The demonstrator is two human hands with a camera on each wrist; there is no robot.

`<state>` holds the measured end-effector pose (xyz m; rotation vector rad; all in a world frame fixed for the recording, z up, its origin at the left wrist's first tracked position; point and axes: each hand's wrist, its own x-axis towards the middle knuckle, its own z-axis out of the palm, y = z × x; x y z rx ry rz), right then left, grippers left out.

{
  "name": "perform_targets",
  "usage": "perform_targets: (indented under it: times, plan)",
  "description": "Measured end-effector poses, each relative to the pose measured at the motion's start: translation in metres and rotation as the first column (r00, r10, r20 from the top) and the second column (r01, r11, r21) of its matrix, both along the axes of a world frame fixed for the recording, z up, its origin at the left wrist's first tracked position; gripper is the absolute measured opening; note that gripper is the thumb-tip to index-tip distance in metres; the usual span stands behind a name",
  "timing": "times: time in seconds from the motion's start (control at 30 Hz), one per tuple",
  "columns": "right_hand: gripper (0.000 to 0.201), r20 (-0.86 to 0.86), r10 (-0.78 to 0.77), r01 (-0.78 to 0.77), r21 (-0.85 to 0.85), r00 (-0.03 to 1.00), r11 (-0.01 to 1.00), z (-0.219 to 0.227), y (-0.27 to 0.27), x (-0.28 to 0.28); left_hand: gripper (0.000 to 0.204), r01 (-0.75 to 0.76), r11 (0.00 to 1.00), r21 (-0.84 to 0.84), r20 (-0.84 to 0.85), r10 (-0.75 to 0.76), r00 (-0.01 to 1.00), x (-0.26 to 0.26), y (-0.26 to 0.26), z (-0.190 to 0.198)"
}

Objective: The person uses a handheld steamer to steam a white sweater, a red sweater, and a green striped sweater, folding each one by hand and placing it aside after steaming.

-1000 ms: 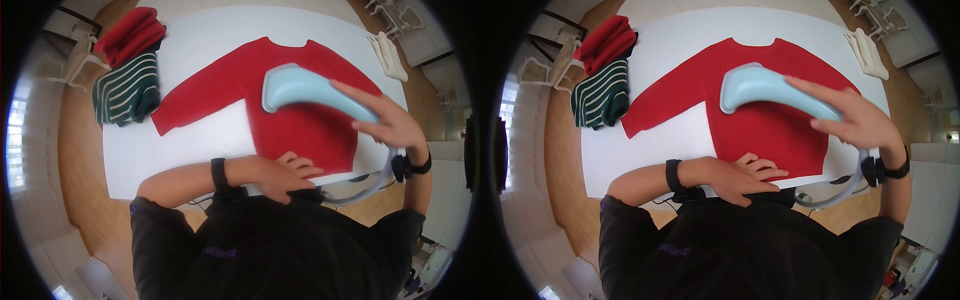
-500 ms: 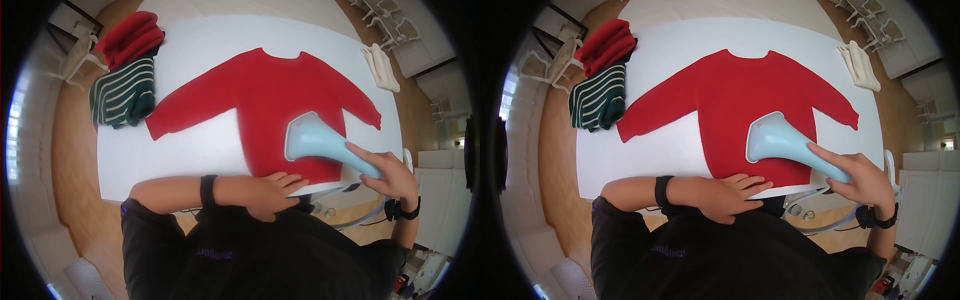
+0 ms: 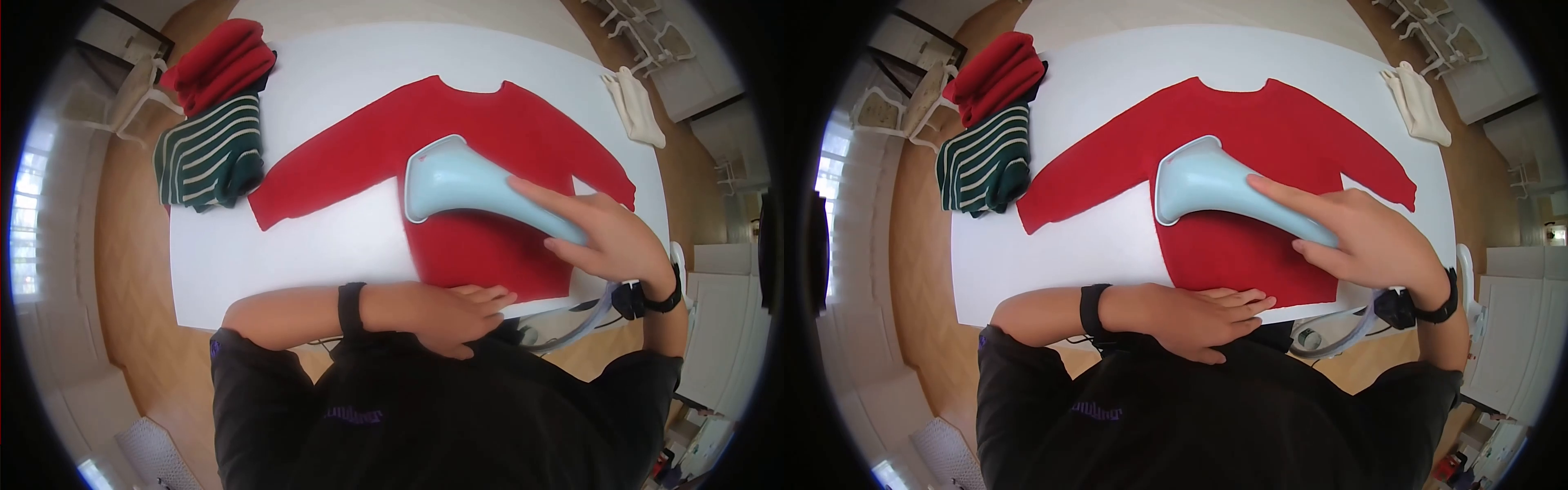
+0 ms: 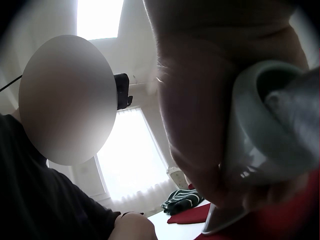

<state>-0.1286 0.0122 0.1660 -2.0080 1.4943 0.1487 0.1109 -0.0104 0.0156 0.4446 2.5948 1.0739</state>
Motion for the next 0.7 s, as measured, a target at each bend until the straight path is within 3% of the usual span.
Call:
perform_targets:
  times: [0.07,0.17,0.27,0.53,0.7]
  plan:
    - [0.086,0.188,-0.028,0.055,-0.14,0.982,0.989,-0.006,0.019,-0.013,0.072,0.002,1.0,0.008,0.031,-0.002,1.0,-0.002,-0.003,0.003]
    - [0.088,0.154,-0.109,0.117,-0.041,0.982,0.992,0.009,0.042,-0.03,0.072,0.015,0.999,0.031,0.086,-0.018,0.996,-0.006,-0.008,0.011]
    - [0.089,0.095,-0.081,0.076,0.055,0.992,0.996,0.014,0.06,-0.048,0.073,0.017,0.999,0.05,0.106,-0.023,0.994,-0.007,-0.008,0.006]
    - [0.084,0.149,0.026,-0.034,0.049,0.988,0.998,0.005,0.06,-0.021,0.076,0.006,1.0,-0.012,0.036,-0.005,0.999,-0.001,0.002,0.003]
    - [0.083,0.093,0.048,-0.051,0.028,0.995,0.998,-0.002,0.042,0.0,0.078,-0.049,0.992,0.119,0.132,0.033,0.991,-0.004,-0.004,0.009]
